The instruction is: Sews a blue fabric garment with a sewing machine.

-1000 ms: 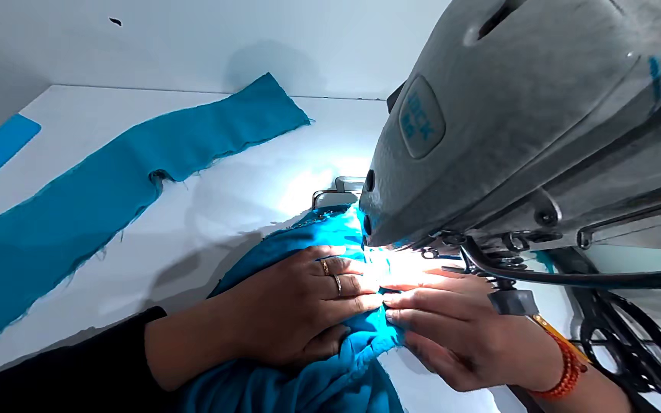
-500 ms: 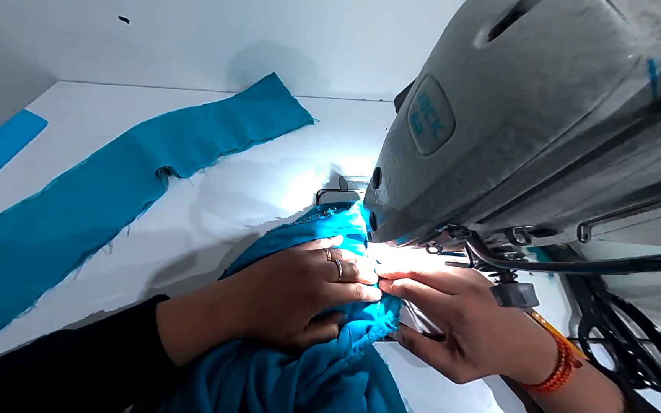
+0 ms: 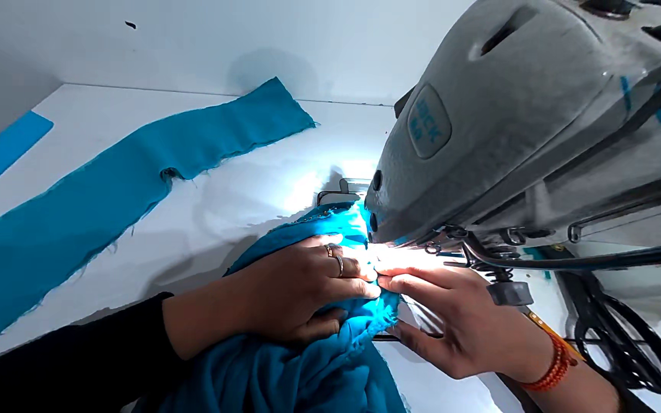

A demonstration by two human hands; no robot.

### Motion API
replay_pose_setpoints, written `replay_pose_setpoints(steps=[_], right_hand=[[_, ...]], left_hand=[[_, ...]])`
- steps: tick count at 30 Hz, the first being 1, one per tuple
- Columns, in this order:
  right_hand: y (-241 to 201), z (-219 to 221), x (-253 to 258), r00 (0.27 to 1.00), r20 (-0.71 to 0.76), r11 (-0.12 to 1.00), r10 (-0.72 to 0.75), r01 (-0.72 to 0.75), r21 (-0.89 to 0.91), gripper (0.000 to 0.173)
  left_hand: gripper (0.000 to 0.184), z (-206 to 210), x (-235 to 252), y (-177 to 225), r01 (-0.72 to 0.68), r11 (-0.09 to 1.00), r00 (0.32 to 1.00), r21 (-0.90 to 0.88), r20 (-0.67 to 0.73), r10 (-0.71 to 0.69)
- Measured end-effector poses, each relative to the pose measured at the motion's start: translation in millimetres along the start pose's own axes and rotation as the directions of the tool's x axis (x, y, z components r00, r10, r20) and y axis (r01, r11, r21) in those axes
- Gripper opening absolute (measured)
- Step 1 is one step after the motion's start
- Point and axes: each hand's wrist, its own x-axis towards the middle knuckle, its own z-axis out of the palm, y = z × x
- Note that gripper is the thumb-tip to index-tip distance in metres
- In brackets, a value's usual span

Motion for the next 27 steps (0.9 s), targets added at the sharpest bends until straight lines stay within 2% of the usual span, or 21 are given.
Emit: replay_pose_setpoints(steps=[27], right_hand=[[2.1, 0.2, 0.3, 0.999, 0.006, 0.999, 0.048, -0.048, 0.002, 0.043]], left_hand=[[0.04, -0.2, 1.5, -1.8, 0.011, 1.0, 1.0, -0.01, -0.007, -0.011]])
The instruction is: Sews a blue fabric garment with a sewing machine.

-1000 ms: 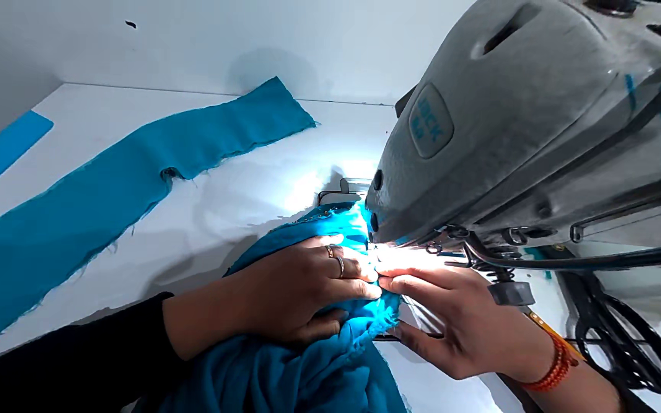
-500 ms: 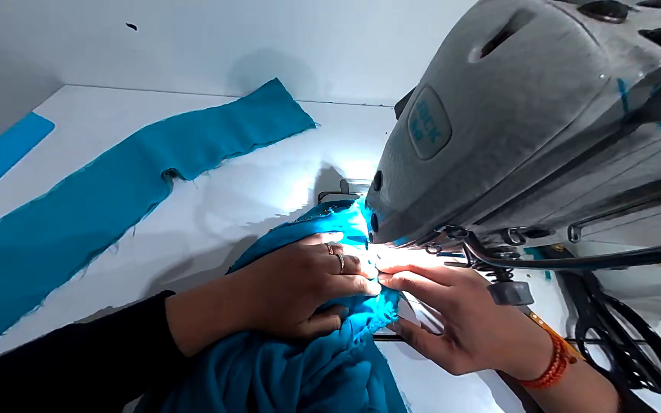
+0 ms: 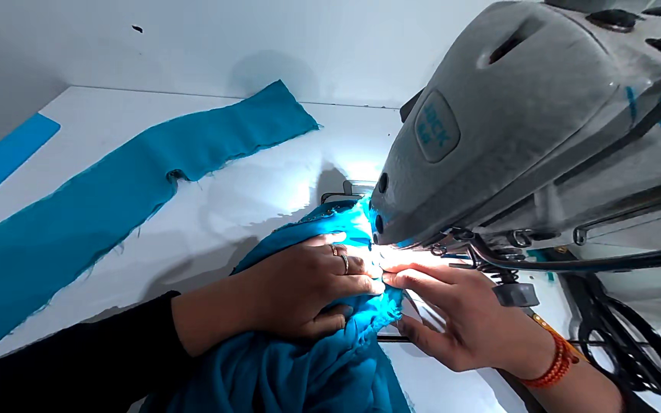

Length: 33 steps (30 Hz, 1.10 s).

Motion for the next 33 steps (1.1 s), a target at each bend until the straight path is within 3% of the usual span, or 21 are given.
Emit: replay_pose_setpoints(steps=[33], right_hand=[[0.1, 0.6, 1.2, 1.0, 0.017, 0.999, 0.013, -0.014, 0.039, 0.043]], left_hand=[[0.036, -3.9, 1.4, -9.8, 0.001, 1.0, 1.0, -0.022, -0.015, -0.001]])
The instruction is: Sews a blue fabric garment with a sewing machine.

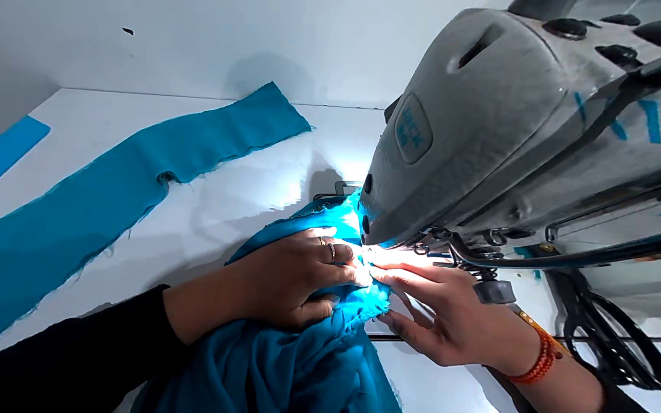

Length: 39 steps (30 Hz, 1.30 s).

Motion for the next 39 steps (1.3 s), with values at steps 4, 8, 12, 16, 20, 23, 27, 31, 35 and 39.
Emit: replay_pose_setpoints(steps=[4, 8, 12, 16, 20, 23, 27, 31, 35, 39], right_hand=[[1.3, 2.6, -1.8, 1.0, -0.016, 1.0, -0.015, 0.014, -0.007, 0.045], [0.4, 1.8, -1.5, 1.0, -0.012, 1.0, -0.006, 0.006, -0.018, 0.045], [0.0, 1.2, -0.2, 1.0, -0.01, 0.999, -0.008, 0.008, -0.042, 0.045], [-0.6, 0.7, 0.4, 1.0, -0.004, 0.998, -0.002, 0.002, -0.069, 0.045], [-1.4, 0.4, 0.4, 1.0, -0.007, 0.997, 0.011, -0.012, -0.074, 0.045], [-0.5, 1.7, -0.1, 1.0, -0.005, 0.998, 0.019, -0.019, -0.064, 0.045], [-0.3, 1.5, -0.6, 1.0, -0.005, 0.997, 0.021, -0.021, -0.073, 0.044], [-0.6, 0.9, -1.2, 1.0, -0.008, 0.996, 0.024, -0.025, -0.089, 0.044], [-0.3, 0.5, -1.4, 1.0, -0.01, 0.994, 0.024, -0.025, -0.106, 0.046], [0.1, 1.1, -0.9, 0.999, -0.024, 0.992, 0.023, -0.025, -0.12, 0.045]], left_hand=[[0.035, -1.1, 0.3, -2.5, -0.011, 1.0, 1.0, -0.008, -0.009, 0.011], [0.036, -0.8, 0.8, -5.4, -0.021, 1.0, 0.999, -0.002, -0.024, 0.021], [0.035, -0.6, 1.1, -5.5, -0.019, 1.0, 0.999, -0.006, -0.032, 0.019], [0.036, -1.1, 0.9, -5.4, -0.003, 1.0, 1.0, 0.004, -0.018, 0.003], [0.036, -1.2, 1.2, -5.6, 0.003, 1.0, 1.0, 0.006, -0.009, -0.003], [0.036, -1.2, 1.9, -6.3, 0.007, 1.0, 1.0, 0.017, -0.013, -0.007], [0.036, -1.8, 2.0, -6.6, 0.014, 1.0, 1.0, 0.016, -0.002, -0.014], [0.035, -1.8, 2.1, -7.1, 0.011, 1.0, 1.0, 0.023, -0.004, -0.011], [0.035, -1.8, 2.3, -8.1, 0.008, 0.999, 1.0, 0.037, -0.011, -0.008], [0.035, -2.1, 1.8, -8.0, 0.017, 0.999, 1.0, 0.033, -0.005, -0.017]])
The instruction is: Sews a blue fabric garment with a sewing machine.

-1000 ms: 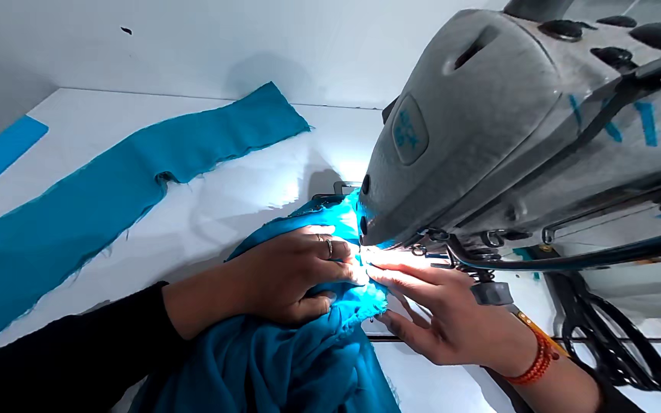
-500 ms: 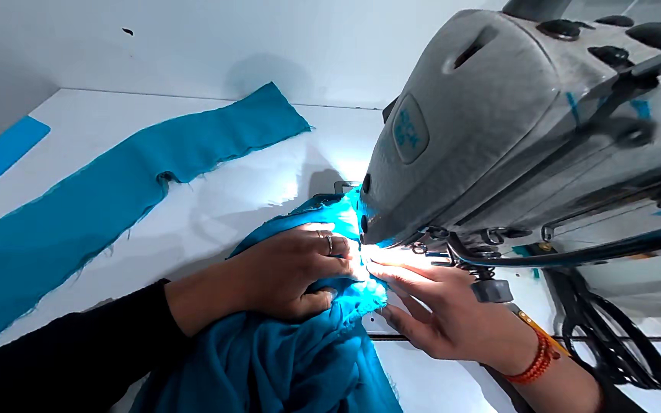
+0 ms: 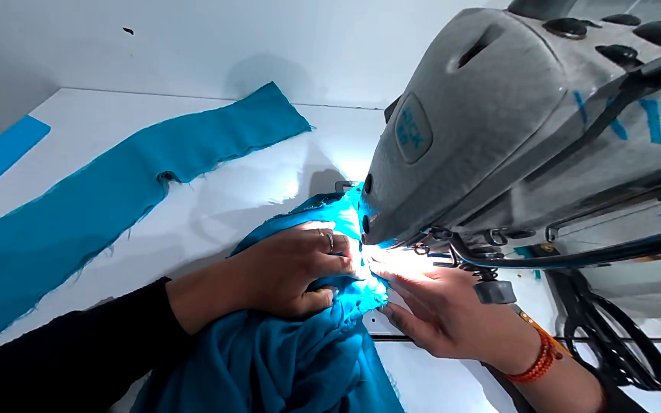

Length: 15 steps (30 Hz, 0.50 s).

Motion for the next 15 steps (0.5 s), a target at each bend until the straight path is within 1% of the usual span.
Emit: replay_pose_setpoints(steps=[2, 5, 8, 15], right_hand=[[0.4, -0.3, -0.3, 1.0, 0.0, 1.0, 0.001, -0.001, 0.004, 0.044], [2.2, 2.3, -0.6, 0.999, -0.041, 1.0, -0.022, 0.022, 0.002, 0.041], [1.7, 1.6, 0.0, 0.999, -0.028, 1.0, -0.017, 0.017, -0.011, 0.04], [2.3, 2.2, 0.2, 0.999, -0.036, 1.0, -0.019, 0.019, -0.009, 0.04]], left_hand=[[0.034, -0.6, 0.1, 0.3, 0.004, 1.0, 1.0, 0.007, -0.005, -0.004], [0.033, -0.5, 1.2, 0.3, 0.004, 1.0, 1.0, 0.001, -0.009, -0.004], [0.034, -0.5, 0.2, 0.9, 0.009, 1.0, 1.0, -0.009, 0.007, -0.008], [0.032, -1.4, 0.9, 1.1, 0.005, 0.999, 1.0, -0.037, -0.006, -0.005]])
